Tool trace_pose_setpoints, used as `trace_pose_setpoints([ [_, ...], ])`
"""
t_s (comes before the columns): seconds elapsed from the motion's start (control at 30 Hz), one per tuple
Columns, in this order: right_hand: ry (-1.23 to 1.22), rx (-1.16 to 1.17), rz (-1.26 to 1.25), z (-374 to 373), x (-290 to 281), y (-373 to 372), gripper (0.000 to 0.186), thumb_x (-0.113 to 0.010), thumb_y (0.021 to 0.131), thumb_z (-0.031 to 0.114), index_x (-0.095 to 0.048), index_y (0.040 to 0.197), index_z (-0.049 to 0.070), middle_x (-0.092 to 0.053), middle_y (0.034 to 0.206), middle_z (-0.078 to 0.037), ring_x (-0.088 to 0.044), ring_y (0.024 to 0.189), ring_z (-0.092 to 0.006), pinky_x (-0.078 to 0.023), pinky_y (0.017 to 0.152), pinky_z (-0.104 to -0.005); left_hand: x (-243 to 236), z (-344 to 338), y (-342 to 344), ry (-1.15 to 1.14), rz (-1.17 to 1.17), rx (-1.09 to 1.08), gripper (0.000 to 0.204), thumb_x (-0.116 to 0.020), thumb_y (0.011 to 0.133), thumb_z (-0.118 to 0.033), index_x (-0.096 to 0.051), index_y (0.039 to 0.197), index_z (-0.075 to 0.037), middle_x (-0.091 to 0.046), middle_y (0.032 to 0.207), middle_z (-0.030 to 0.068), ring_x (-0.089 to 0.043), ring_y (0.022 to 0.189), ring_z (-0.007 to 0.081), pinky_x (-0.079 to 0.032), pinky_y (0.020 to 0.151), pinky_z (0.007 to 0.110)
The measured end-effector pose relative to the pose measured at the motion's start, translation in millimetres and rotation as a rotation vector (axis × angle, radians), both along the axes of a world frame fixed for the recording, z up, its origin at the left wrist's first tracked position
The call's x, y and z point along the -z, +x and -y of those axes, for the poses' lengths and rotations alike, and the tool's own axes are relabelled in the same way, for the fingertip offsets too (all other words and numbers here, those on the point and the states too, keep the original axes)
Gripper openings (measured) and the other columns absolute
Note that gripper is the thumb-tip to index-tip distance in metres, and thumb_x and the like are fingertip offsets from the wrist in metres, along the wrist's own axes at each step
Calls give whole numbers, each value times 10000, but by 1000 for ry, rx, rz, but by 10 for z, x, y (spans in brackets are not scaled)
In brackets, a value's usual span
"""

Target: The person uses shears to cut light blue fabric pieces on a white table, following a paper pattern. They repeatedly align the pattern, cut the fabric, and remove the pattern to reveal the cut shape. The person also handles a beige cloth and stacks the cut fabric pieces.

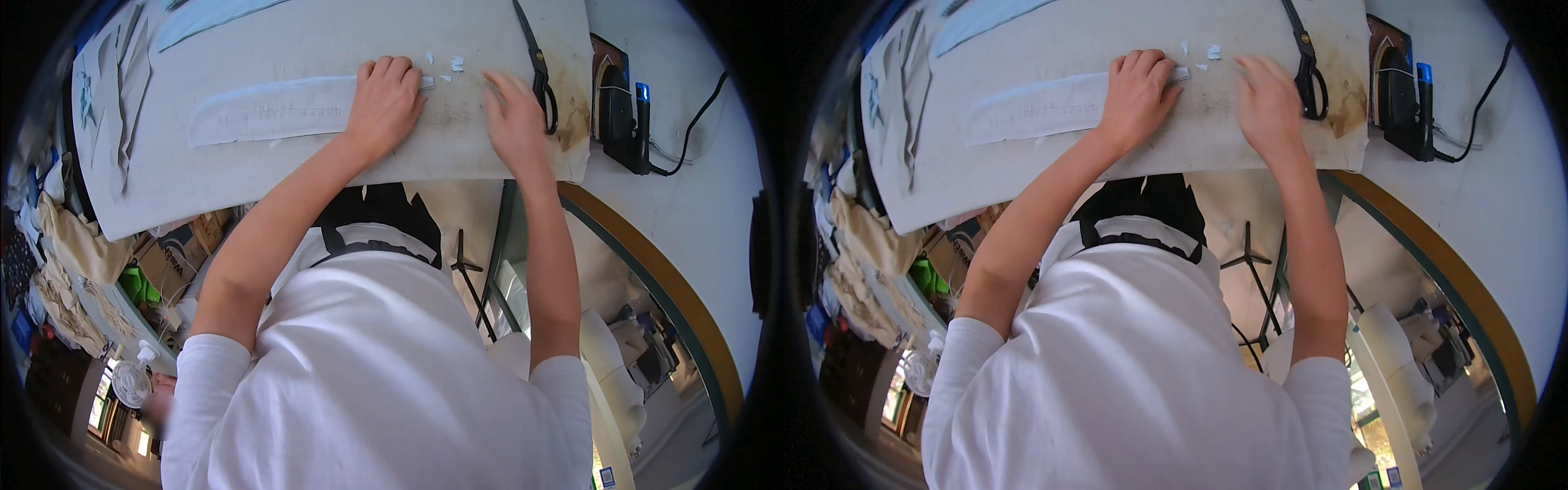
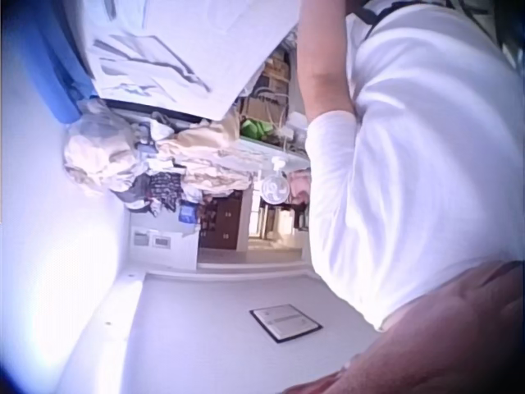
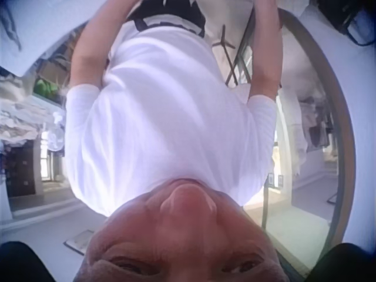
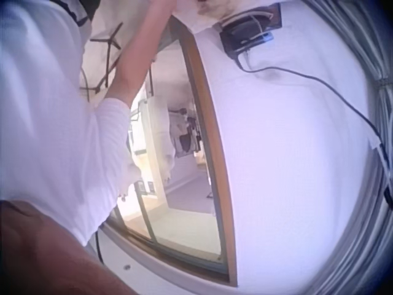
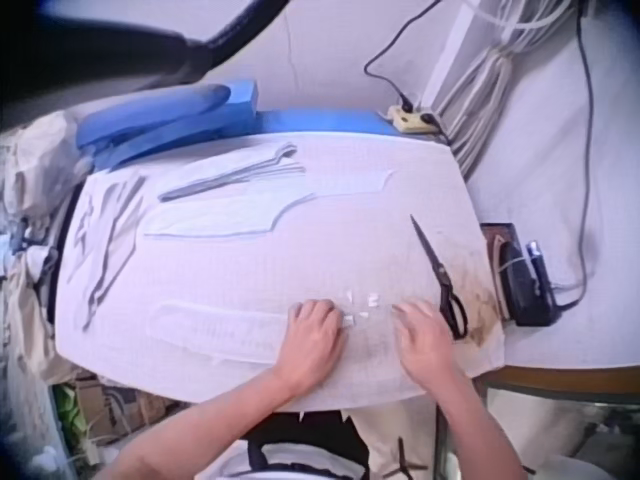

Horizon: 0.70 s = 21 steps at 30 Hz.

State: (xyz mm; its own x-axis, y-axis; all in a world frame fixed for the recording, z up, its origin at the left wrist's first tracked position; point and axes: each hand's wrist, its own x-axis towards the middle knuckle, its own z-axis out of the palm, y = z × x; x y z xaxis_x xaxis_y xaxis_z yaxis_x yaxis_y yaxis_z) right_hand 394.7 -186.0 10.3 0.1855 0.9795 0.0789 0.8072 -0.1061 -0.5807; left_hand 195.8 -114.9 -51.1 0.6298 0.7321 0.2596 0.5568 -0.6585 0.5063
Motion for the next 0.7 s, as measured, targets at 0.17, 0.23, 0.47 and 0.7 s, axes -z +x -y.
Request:
trace_pose_setpoints([
  [0.17,93,-227,-52,-927,461,-71,245,-530,937,120,-662,1134,61,-641,1116,-139,-544,1098,-346,-437,970,-414,13,-53,128,-46,-11,19,252,-732,773,-106,-619,995,-67,-586,1061,70,-537,1039,274,-381,934,430],
  [0.23,39,-356,-28,-886,566,-82,221,-523,937,123,-661,1090,43,-639,1096,-137,-542,1084,-345,-438,964,-416,53,-49,143,-48,2,22,238,-728,770,-97,-614,977,-70,-584,1047,67,-537,1029,274,-382,927,430],
  [0.47,-780,-337,84,854,-217,84,137,-612,881,154,-654,891,24,-636,995,-176,-612,966,-392,-496,808,-480,126,-76,140,-29,29,-12,221,-720,774,-95,-605,963,-83,-582,1020,60,-539,999,269,-379,912,416],
  [0.7,-140,-19,-55,441,76,-44,226,-690,841,140,-686,1043,40,-642,1033,-156,-600,1028,-355,-484,894,-421,144,-54,140,-1,80,15,229,-719,767,-95,-599,961,-85,-583,998,56,-544,981,259,-382,895,412],
])
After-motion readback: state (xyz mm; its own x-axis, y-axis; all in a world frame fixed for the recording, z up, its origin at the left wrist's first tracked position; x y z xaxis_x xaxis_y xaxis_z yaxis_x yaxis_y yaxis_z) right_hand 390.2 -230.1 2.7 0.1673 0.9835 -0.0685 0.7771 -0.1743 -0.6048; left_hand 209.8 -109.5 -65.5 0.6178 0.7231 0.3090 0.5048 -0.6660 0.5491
